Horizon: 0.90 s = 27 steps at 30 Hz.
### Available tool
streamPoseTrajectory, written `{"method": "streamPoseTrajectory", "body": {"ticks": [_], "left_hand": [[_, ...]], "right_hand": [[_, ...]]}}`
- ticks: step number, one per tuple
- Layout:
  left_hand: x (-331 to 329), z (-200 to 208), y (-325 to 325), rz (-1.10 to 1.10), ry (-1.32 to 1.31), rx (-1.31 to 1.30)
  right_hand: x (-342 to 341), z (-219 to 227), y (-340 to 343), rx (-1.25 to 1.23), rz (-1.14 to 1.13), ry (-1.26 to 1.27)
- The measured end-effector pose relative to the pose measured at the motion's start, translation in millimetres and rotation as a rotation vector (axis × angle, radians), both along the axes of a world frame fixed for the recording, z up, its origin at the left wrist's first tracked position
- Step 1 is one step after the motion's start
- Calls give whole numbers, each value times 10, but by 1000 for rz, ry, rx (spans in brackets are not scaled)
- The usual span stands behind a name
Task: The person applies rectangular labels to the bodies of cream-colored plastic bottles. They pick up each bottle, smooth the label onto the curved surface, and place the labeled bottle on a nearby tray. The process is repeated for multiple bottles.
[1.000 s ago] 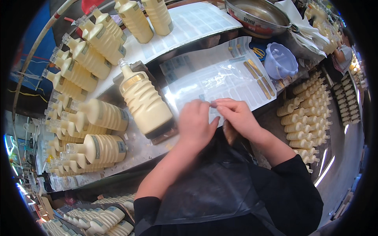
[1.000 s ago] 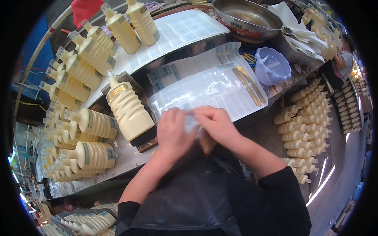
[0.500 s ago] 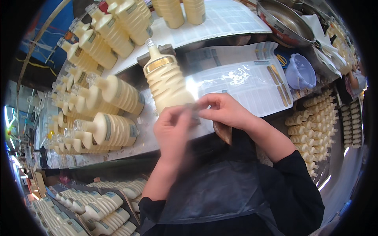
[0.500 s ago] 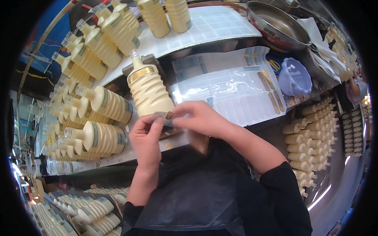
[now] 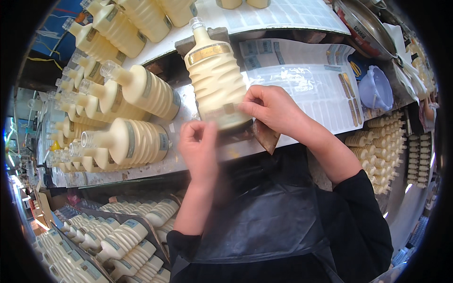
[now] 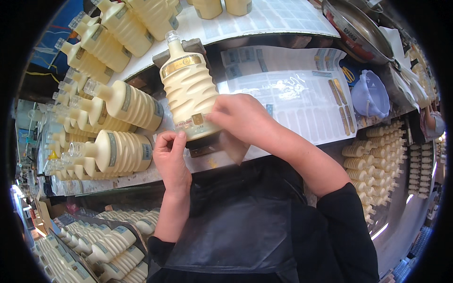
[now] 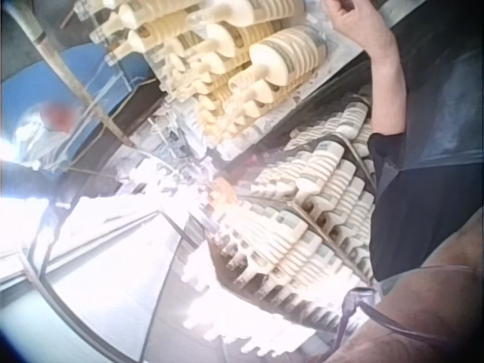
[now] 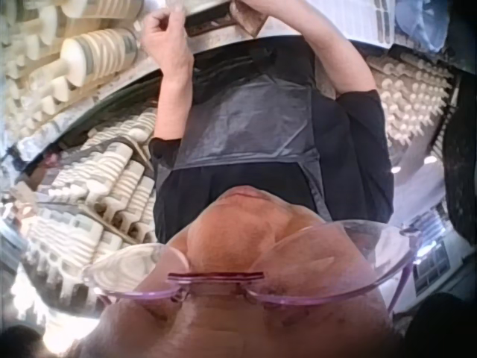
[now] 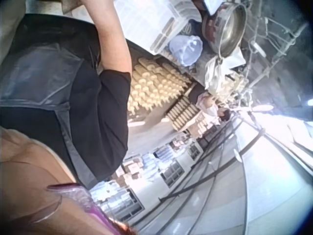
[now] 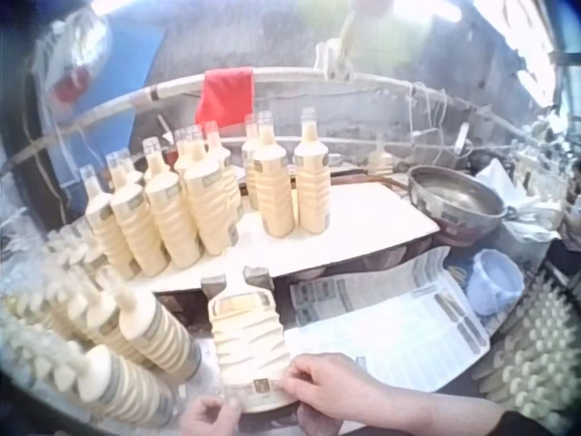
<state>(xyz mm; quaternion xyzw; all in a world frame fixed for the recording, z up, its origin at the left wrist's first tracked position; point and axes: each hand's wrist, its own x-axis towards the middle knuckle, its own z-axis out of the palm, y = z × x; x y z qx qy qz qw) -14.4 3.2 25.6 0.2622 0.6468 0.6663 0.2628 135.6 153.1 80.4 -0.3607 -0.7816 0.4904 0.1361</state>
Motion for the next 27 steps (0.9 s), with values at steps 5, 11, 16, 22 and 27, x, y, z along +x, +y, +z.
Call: {"method": "streamPoseTrajectory", "body": {"ticks": [5, 11, 16, 22, 27], "left_hand": [[-13, -69, 14, 13, -3, 48], [5, -18, 22, -6, -139, 22], [-1, 81, 98, -17, -319, 115], [18, -73, 208, -23, -146, 48], [20, -113, 224, -29, -197, 85]], "right_hand": [[-30, 3, 1, 70, -18, -31], [44, -247, 118, -137, -113, 54], [160, -454, 136, -380, -237, 265], [63, -270, -96, -247, -162, 137], [48, -324, -103, -232, -155, 166]]}}
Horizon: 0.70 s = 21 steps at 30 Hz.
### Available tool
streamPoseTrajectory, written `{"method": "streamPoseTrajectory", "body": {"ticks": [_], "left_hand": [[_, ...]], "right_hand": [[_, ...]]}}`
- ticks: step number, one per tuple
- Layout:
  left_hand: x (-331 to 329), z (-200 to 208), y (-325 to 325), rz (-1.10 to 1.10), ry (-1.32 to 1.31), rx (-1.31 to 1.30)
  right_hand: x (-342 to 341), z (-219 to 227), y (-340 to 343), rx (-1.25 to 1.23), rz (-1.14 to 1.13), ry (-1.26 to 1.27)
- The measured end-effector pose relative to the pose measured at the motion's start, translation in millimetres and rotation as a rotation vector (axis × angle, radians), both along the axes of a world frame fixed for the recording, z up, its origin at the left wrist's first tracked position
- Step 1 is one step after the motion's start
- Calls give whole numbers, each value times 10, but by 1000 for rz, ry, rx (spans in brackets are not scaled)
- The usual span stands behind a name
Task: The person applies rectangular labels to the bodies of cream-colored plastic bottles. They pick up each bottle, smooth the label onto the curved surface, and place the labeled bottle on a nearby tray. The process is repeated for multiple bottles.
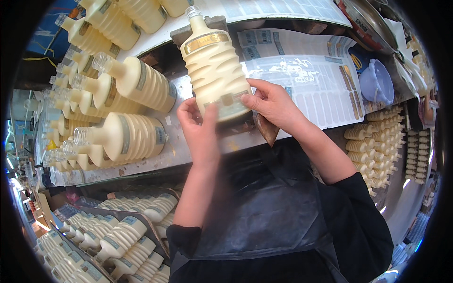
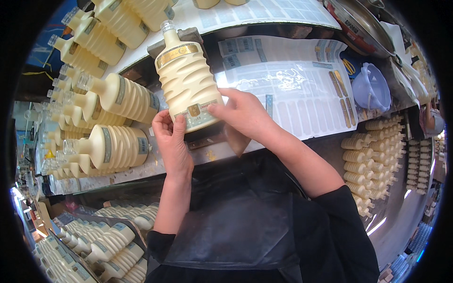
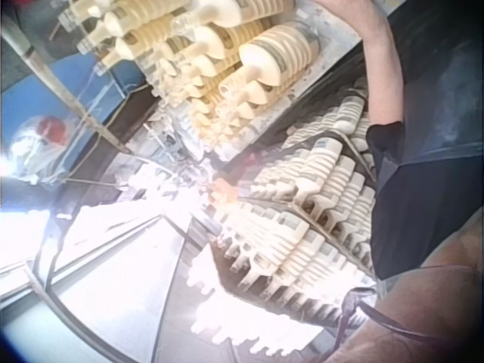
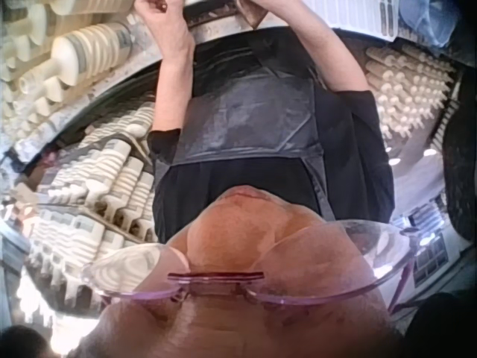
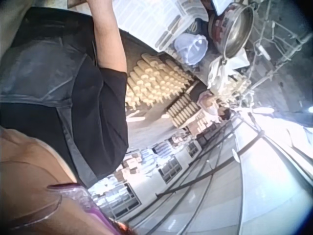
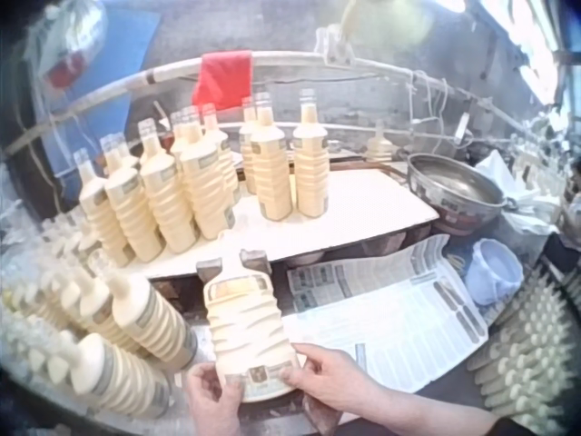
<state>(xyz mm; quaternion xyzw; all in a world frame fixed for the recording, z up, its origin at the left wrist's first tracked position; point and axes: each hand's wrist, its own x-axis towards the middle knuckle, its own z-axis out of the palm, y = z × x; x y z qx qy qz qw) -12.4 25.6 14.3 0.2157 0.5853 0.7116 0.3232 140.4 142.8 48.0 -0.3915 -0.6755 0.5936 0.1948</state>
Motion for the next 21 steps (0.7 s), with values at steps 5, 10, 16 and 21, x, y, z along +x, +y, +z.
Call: {"method": "streamPoseTrajectory", "body": {"ticks": [5, 10, 16, 21], "left_hand": [[7, 13, -13, -12, -39, 32], [0, -3, -23, -18, -47, 29], [7, 24, -22, -17, -67, 36], [9, 42, -21, -19, -70, 30]], "right_hand": [[6, 2, -2, -30, 3, 9], [3, -21, -8, -40, -3, 22], [-4, -10, -7, -37, 4, 16], [1, 5, -18, -50, -2, 28]]}}
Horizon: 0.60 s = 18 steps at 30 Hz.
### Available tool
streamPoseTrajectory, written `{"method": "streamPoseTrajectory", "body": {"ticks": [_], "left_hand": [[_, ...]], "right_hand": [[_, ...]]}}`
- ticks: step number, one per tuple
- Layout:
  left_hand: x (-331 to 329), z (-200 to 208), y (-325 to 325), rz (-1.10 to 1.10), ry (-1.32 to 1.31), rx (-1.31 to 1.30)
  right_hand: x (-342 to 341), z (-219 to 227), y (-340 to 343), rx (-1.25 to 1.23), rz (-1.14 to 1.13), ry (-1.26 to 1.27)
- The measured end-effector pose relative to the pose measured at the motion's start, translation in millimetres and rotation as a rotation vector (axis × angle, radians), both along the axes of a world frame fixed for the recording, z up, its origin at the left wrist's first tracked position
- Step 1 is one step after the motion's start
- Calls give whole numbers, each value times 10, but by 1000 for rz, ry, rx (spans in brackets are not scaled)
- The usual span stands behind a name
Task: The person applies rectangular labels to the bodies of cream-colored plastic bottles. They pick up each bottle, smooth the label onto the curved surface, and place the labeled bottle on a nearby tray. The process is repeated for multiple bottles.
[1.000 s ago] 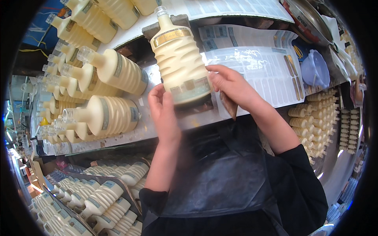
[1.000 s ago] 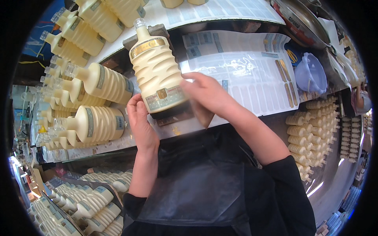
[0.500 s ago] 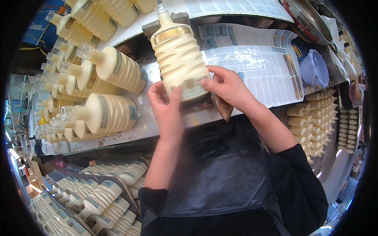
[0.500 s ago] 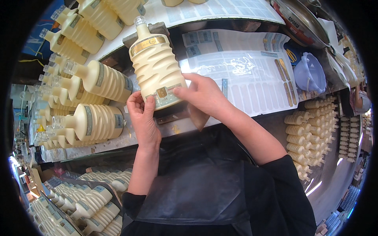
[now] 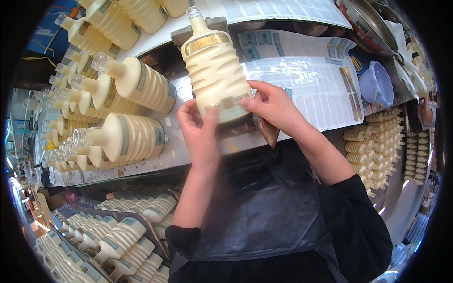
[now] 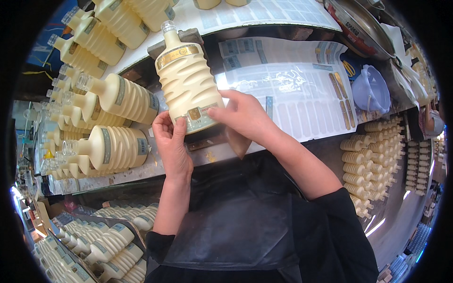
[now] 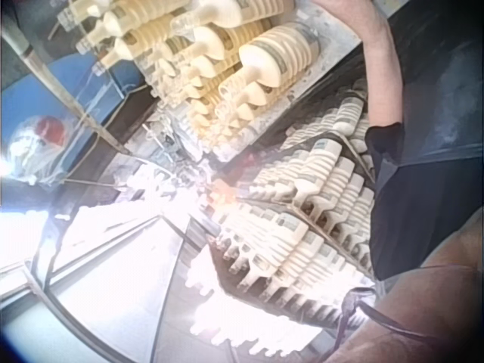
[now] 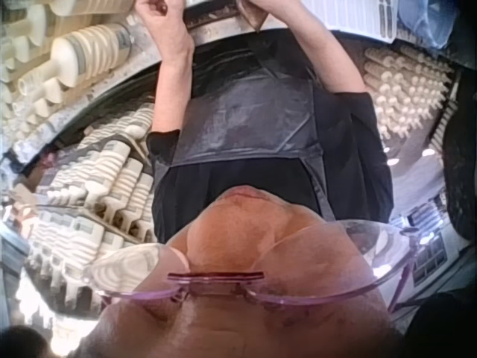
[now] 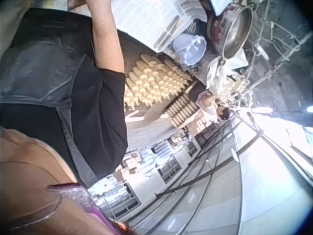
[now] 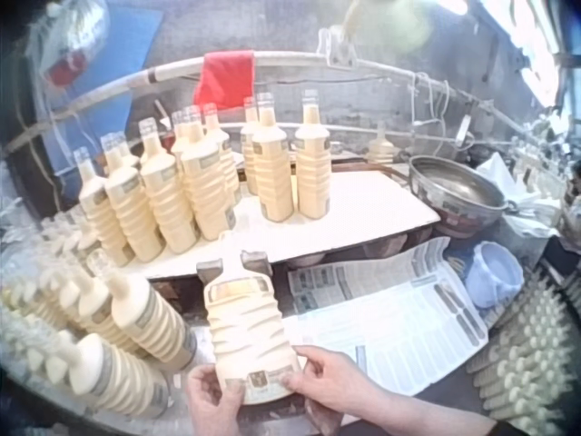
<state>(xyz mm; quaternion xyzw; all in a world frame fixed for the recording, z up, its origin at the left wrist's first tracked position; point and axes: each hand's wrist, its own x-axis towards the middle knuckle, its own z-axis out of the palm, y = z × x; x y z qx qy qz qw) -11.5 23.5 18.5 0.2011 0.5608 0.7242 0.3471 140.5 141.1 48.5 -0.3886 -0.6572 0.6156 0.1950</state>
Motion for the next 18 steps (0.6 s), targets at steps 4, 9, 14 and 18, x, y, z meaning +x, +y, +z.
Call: {"method": "streamPoseTrajectory", "body": {"ticks": [4, 9, 14, 18], "left_hand": [[0, -3, -8, 2, 1, 10], [-10, -35, -2, 1, 11, 8], [-20, -24, -36, -9, -11, 62], [-9, -17, -48, -13, 18, 33]], "right_hand": [[-10, 3, -6, 12, -7, -10], [6, 4, 35, 21, 8, -78], [22, -156, 35, -133, -30, 205], [32, 26, -14, 9, 42, -10]]}}
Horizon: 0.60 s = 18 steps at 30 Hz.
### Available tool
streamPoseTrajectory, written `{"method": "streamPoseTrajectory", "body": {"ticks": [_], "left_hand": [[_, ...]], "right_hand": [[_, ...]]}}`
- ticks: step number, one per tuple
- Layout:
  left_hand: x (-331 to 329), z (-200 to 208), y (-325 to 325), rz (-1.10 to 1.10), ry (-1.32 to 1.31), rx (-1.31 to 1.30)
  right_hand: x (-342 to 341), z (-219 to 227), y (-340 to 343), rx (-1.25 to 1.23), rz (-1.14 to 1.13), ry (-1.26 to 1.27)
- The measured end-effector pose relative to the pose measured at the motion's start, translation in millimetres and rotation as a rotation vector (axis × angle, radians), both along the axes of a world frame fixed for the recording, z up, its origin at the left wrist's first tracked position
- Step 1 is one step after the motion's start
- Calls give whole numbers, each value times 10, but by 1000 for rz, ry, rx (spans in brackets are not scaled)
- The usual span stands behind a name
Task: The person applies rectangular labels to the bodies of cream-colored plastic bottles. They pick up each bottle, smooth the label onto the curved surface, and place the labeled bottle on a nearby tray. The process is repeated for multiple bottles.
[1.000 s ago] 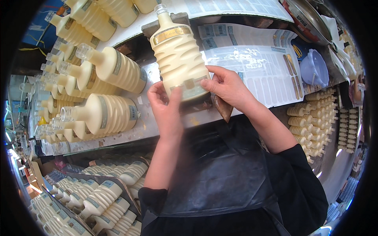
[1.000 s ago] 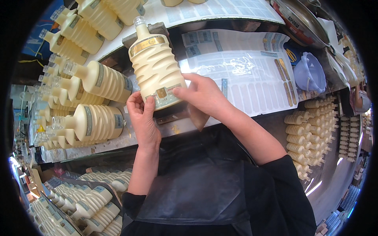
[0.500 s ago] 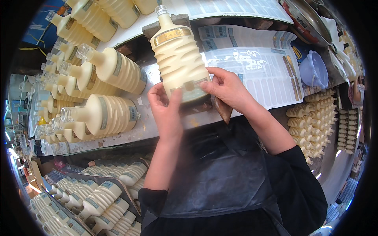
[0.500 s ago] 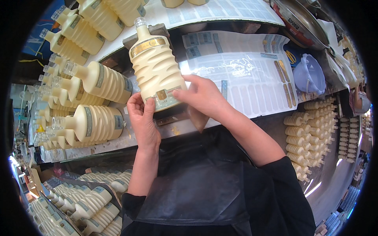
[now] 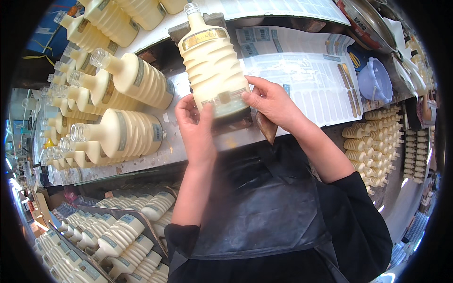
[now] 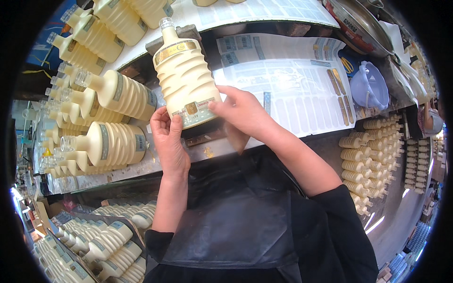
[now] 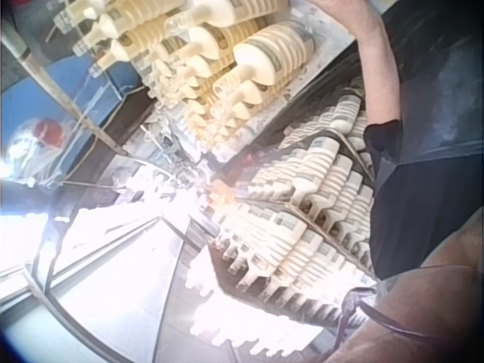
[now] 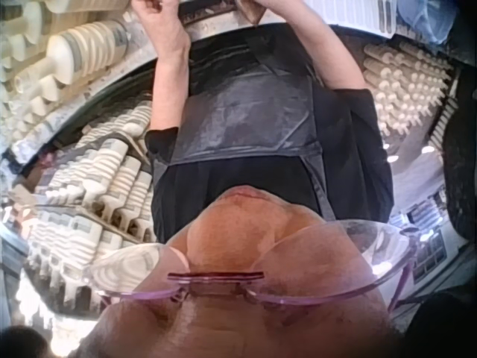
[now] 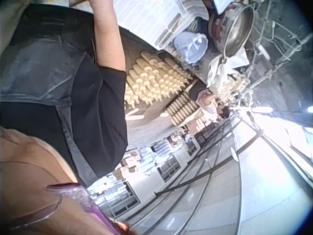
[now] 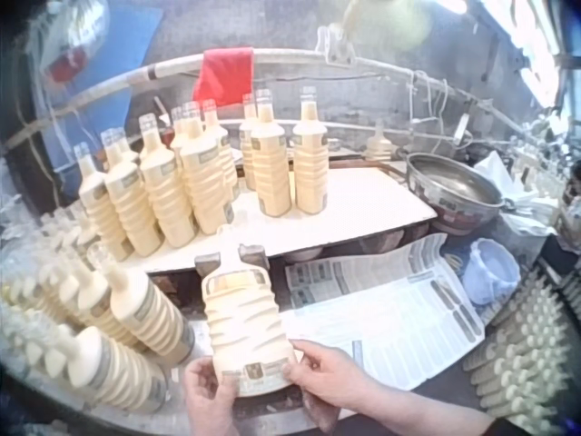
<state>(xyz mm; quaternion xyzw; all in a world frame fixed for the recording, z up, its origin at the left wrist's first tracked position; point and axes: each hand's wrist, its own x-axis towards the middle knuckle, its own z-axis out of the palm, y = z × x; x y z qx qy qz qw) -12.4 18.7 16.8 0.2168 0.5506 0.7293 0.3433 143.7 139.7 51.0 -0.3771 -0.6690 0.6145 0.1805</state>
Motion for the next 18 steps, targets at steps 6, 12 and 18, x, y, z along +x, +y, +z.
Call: {"method": "streamPoseTrajectory", "body": {"ticks": [6, 12, 18], "left_hand": [[3, 13, 7, -8, 1, -7], [7, 1, 17, -3, -10, 0], [-10, -3, 14, -12, -21, -12]], "right_hand": [[-9, -95, -6, -7, -39, 61], [8, -90, 0, 23, -20, 19], [108, 240, 116, -356, -229, 202]]}}
